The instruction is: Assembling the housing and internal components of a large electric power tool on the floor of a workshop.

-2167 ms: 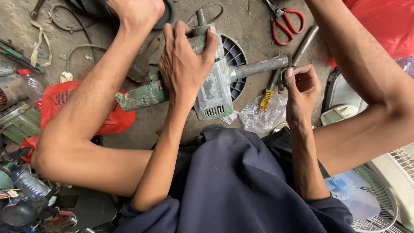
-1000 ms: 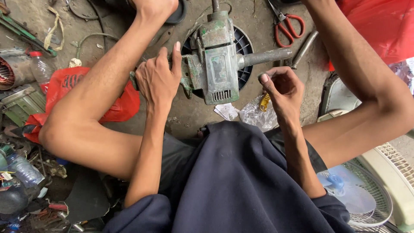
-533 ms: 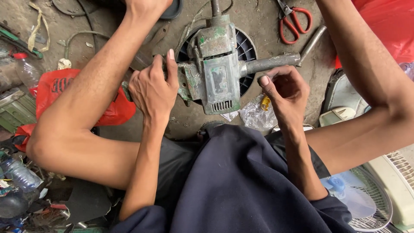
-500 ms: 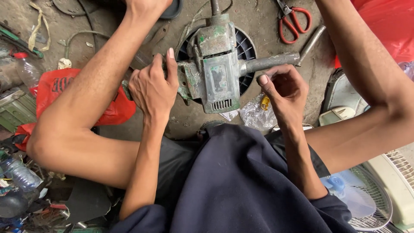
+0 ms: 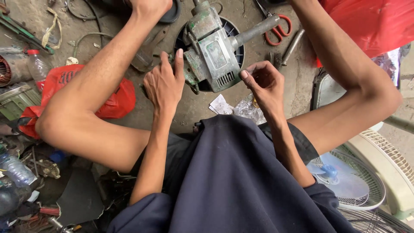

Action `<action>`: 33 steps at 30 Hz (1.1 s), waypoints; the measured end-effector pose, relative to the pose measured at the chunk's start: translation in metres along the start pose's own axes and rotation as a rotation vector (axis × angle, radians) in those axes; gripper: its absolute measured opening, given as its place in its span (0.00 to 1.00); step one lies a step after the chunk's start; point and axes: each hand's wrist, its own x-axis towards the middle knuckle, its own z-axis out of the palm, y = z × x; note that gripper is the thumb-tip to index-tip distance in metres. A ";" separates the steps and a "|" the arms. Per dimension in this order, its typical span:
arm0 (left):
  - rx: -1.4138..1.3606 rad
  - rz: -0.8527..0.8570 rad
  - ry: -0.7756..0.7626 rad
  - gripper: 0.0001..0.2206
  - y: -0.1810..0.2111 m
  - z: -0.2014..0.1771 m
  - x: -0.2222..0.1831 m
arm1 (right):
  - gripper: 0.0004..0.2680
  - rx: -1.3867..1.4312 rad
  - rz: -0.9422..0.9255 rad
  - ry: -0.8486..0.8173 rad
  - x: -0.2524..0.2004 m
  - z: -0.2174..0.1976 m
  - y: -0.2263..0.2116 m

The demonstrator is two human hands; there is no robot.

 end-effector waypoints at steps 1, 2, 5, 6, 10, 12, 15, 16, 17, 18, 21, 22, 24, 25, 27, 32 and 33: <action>-0.003 0.003 0.005 0.38 0.000 0.000 -0.001 | 0.09 -0.001 -0.006 0.000 0.000 -0.002 0.002; -0.024 -0.003 -0.015 0.39 0.000 0.000 -0.002 | 0.10 -0.023 -0.003 0.006 0.001 -0.003 0.004; -0.049 -0.004 -0.044 0.42 -0.004 0.003 -0.002 | 0.10 -0.088 -0.011 0.011 0.004 -0.005 0.005; -0.053 -0.001 -0.061 0.45 -0.006 0.005 -0.002 | 0.10 -0.132 -0.014 0.011 0.005 -0.006 0.005; -0.056 0.039 -0.056 0.46 -0.015 0.014 0.001 | 0.10 -0.257 -0.148 0.010 0.004 0.015 -0.002; -0.083 0.045 -0.081 0.48 -0.013 0.010 0.004 | 0.10 -0.431 -0.342 -0.009 0.003 0.035 -0.012; -0.078 0.054 -0.157 0.51 -0.012 -0.009 0.006 | 0.13 -0.537 -0.477 -0.005 0.004 0.052 -0.016; -0.084 0.046 -0.152 0.51 -0.017 -0.015 0.005 | 0.13 -0.542 -0.481 -0.013 0.006 0.053 -0.020; -0.056 0.061 -0.253 0.54 -0.023 -0.022 0.005 | 0.13 -0.560 -0.483 -0.015 0.007 0.054 -0.023; -0.027 0.082 -0.359 0.58 -0.029 -0.028 0.004 | 0.14 -0.579 -0.481 -0.011 0.007 0.056 -0.027; 0.100 0.163 -0.344 0.44 -0.058 0.010 -0.008 | 0.15 -0.657 -0.500 -0.010 0.018 0.060 -0.021; 0.096 0.158 -0.340 0.44 -0.058 0.017 -0.009 | 0.15 -0.660 -0.504 -0.016 0.027 0.062 -0.017; 0.154 0.187 -0.205 0.38 -0.056 0.031 -0.015 | 0.15 -0.703 -0.501 0.012 0.040 0.066 -0.008; 0.150 0.180 -0.210 0.38 -0.054 0.036 -0.017 | 0.15 -0.708 -0.497 0.004 0.050 0.074 -0.016; 0.182 0.173 -0.046 0.26 -0.049 0.045 -0.019 | 0.15 -0.697 -0.504 -0.006 0.070 0.089 -0.033; 0.244 0.185 -0.047 0.27 -0.045 0.044 -0.020 | 0.15 -0.696 -0.457 -0.058 0.046 0.068 -0.017; 0.239 0.181 -0.066 0.27 -0.044 0.045 -0.021 | 0.16 -0.783 -0.406 -0.041 0.034 0.060 -0.013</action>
